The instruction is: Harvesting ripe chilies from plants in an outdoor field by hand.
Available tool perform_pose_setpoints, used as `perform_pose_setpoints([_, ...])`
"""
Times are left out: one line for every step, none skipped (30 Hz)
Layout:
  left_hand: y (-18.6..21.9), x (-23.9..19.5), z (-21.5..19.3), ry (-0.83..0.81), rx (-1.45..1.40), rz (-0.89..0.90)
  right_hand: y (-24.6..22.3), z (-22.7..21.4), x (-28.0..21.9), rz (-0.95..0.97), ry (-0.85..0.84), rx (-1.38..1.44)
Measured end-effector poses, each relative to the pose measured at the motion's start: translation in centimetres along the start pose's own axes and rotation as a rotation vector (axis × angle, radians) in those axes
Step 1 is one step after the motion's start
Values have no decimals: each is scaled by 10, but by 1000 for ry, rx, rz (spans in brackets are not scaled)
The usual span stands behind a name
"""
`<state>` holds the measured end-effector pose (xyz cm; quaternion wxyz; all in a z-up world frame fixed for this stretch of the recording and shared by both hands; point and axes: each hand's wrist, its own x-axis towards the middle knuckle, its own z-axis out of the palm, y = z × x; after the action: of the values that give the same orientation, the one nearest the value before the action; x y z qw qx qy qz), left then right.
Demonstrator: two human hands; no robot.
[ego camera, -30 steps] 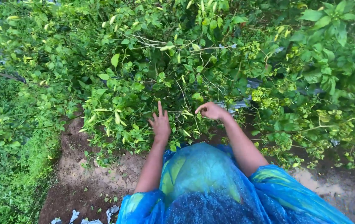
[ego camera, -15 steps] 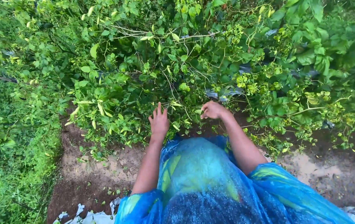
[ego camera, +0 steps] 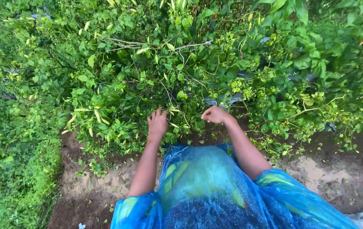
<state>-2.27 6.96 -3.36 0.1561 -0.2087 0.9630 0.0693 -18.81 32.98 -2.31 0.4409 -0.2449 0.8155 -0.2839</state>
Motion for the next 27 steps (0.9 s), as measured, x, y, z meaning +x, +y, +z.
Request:
perform_pose_setpoints([-1, 6, -15, 9, -2, 2, -5, -2, -5, -3, 8, -5])
perform_pose_setpoints([0, 12, -31, 37, 5, -3, -10, -6, -12, -24, 21, 30])
perform_pose_setpoints([1, 18, -48, 64, 11, -8, -14, -9, -18, -46, 34, 64])
perform_pose_setpoints([-1, 25, -59, 65, 11, -1, -16, -9, -21, -42, 40, 66])
perform_pose_setpoints([-2, 32, -70, 104, 22, -4, -17, -10, -24, -53, 44, 80])
perform_pose_setpoints([-1, 41, -84, 145, 34, -3, -19, -12, -27, -63, 53, 97])
perform_pose_setpoints([2, 49, -95, 149, 35, 8, -17, -12, -24, -60, 64, 99])
perform_pose_setpoints([4, 57, -107, 183, 34, 48, -15, -11, -20, -49, 64, 91])
perform_pose_setpoints([6, 66, -118, 218, 33, 88, -14, -11, -15, -39, 65, 83])
perform_pose_setpoints([9, 77, -124, 215, 35, 98, -12, -10, -14, -33, 70, 90])
perform_pose_setpoints([13, 88, -131, 237, 0, 157, -10, -9, -13, -27, 77, 80])
perform_pose_setpoints([18, 100, -136, 257, -35, 218, -8, -8, -11, -20, 84, 73])
perform_pose_setpoints([19, 109, -139, 252, -32, 230, -3, 0, -10, -13, 90, 82])
perform_pose_setpoints([25, 122, -145, 265, -74, 317, 2, 2, -10, -45, 93, 56])
perform_pose_setpoints([32, 135, -152, 277, -116, 404, 7, 4, -10, -77, 96, 30])
perform_pose_setpoints([40, 147, -155, 277, -117, 424, 6, 5, -15, -65, 112, 35])
perform_pose_setpoints([47, 159, -158, 244, -201, 436, 5, 5, -20, -51, 93, 44])
perform_pose_setpoints([53, 170, -163, 209, -281, 444, 2, 7, -24, -40, 73, 54])
perform_pose_setpoints([61, 182, -159, 208, -280, 463, 5, 7, -25, -32, 88, 61])
perform_pose_setpoints([67, 195, -154, 192, -365, 465, 8, 9, -24, -21, 88, 69])
perform_pose_setpoints([74, 208, -149, 175, -450, 467, 12, 10, -23, -10, 88, 78])
perform_pose_setpoints([78, 221, -142, 181, -449, 491, 13, 9, -24, -5, 113, 80])
perform_pose_setpoints([83, 233, -134, 176, -453, 490, 14, 9, -25, -9, 109, 76])
perform_pose_setpoints([88, 244, -124, 170, -457, 486, 17, 11, -27, -12, 103, 73])
perform_pose_setpoints([96, 253, -127, 173, -456, 509, 20, 8, -23, -5, 125, 75])
perform_pose_setpoints([99, 256, -126, 142, -480, 426, 23, 11, -22, 3, 130, 77])
perform_pose_setpoints([102, 260, -124, 111, -502, 341, 26, 14, -20, 11, 135, 78])
